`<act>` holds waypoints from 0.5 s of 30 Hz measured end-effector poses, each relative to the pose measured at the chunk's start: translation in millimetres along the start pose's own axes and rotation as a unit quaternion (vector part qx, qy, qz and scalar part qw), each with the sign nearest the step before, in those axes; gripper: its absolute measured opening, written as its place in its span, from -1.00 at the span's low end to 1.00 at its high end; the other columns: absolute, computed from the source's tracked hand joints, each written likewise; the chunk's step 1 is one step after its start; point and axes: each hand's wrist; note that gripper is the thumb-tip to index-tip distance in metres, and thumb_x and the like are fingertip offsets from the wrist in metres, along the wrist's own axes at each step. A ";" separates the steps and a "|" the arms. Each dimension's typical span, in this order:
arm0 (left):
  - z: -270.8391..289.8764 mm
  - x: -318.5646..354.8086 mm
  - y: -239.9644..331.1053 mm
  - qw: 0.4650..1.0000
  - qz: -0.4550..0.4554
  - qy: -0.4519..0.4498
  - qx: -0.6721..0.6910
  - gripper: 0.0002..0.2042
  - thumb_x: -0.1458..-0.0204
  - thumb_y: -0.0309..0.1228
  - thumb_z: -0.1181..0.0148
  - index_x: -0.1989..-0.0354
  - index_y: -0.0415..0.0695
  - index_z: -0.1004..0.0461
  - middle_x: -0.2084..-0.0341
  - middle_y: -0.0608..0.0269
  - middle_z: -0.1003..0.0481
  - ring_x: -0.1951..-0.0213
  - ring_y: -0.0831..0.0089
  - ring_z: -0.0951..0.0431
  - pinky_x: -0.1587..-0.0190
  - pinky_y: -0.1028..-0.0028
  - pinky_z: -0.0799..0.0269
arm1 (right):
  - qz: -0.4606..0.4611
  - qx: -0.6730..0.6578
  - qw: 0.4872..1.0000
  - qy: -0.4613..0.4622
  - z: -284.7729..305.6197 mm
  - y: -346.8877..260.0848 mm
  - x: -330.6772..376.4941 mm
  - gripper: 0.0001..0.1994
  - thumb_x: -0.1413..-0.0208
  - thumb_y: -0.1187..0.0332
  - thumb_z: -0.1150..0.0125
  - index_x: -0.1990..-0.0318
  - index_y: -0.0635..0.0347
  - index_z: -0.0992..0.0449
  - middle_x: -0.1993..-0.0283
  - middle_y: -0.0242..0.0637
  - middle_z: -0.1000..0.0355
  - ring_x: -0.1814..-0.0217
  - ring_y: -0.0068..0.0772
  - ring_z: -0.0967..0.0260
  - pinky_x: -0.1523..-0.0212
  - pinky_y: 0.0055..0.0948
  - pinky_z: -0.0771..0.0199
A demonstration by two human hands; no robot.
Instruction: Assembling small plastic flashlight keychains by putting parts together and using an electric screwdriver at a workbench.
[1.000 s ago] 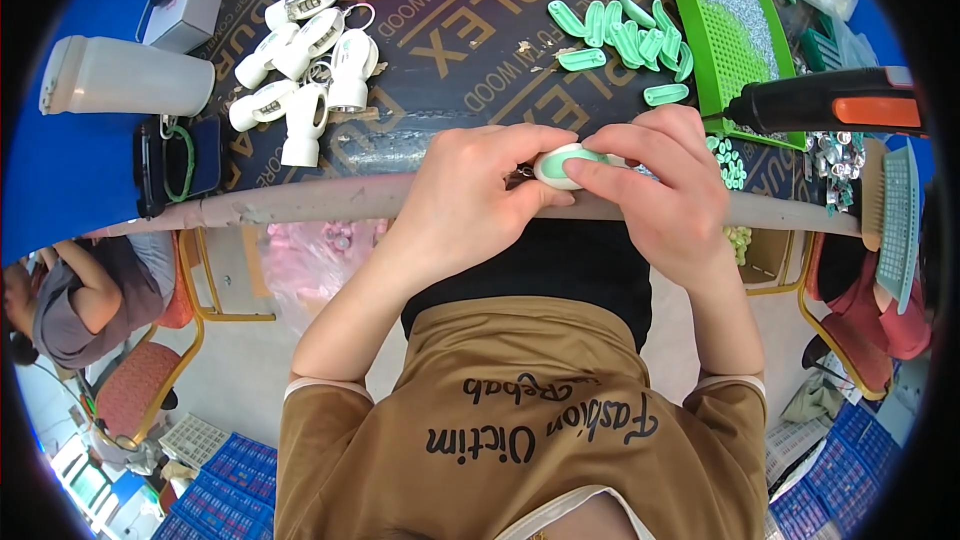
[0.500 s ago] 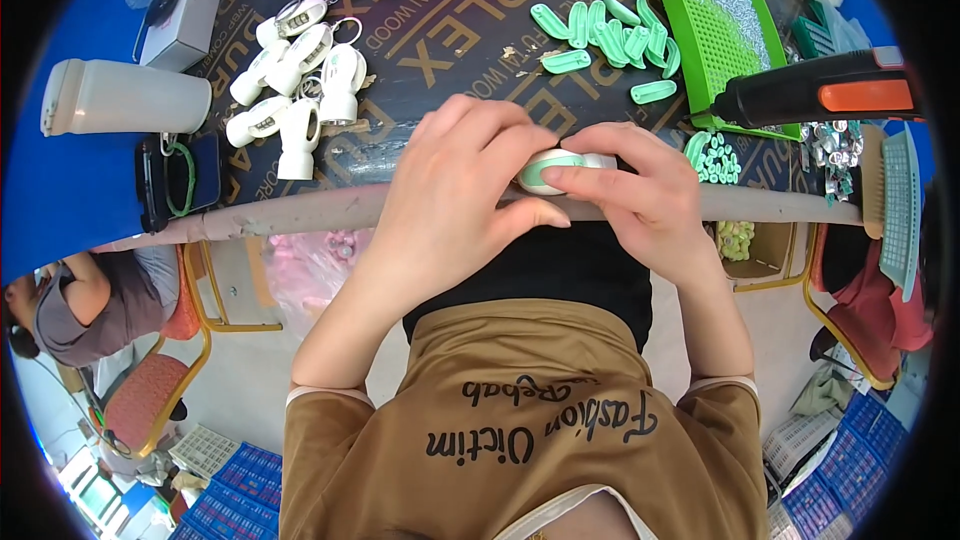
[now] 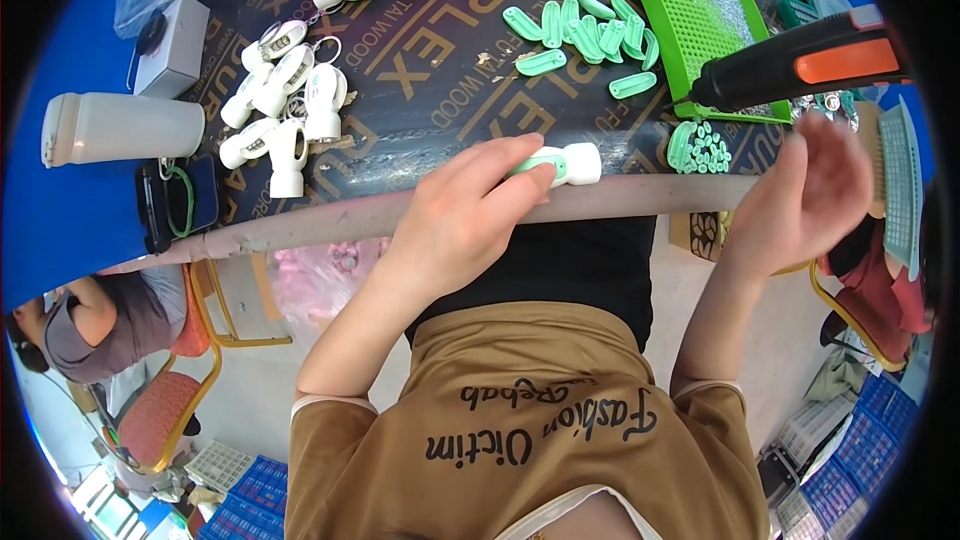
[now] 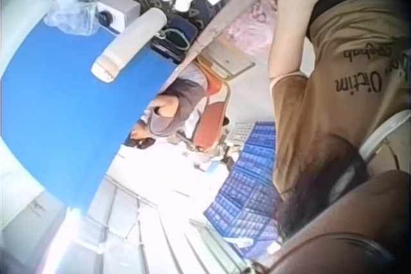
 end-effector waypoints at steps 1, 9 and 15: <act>-0.8 0.3 -0.8 1.000 -0.002 -0.001 -0.001 -0.74 0.16 -0.56 -0.30 0.22 -0.16 -0.50 0.18 0.06 -0.52 0.20 0.14 -0.57 0.24 0.29 -0.54 | -0.041 -0.012 0.999 0.019 -2.5 5.5 -12.4 -0.53 -0.05 0.58 -0.23 -0.13 0.32 -0.23 -0.05 -0.05 -0.37 -0.04 -0.24 -0.37 -0.07 -0.35 -0.36; -1.1 0.3 -1.6 0.999 -0.039 -0.003 -0.010 -0.75 0.19 -0.52 -0.36 0.28 -0.19 -0.50 0.19 0.05 -0.52 0.22 0.14 -0.57 0.25 0.34 -0.54 | -0.184 -0.173 0.914 -0.317 8.3 17.7 -60.1 -0.30 -0.10 0.18 -0.26 -0.27 0.40 -0.09 -0.10 0.07 -0.34 -0.12 -0.08 -0.37 -0.19 -0.19 -0.32; -0.3 0.2 -3.0 0.999 -0.043 -0.002 -0.002 -0.75 0.18 -0.50 -0.36 0.29 -0.20 -0.49 0.22 0.07 -0.52 0.24 0.15 -0.56 0.27 0.33 -0.53 | -0.147 -0.267 0.922 -0.237 12.9 20.2 -74.3 -0.40 -0.04 0.34 -0.27 -0.20 0.31 -0.16 0.10 -0.22 -0.23 0.00 -0.28 -0.24 -0.10 -0.08 -0.36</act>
Point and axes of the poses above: each hand's wrist, its own x-axis away from the middle knuckle, its own z-axis out of the back of the hand, y = z × x
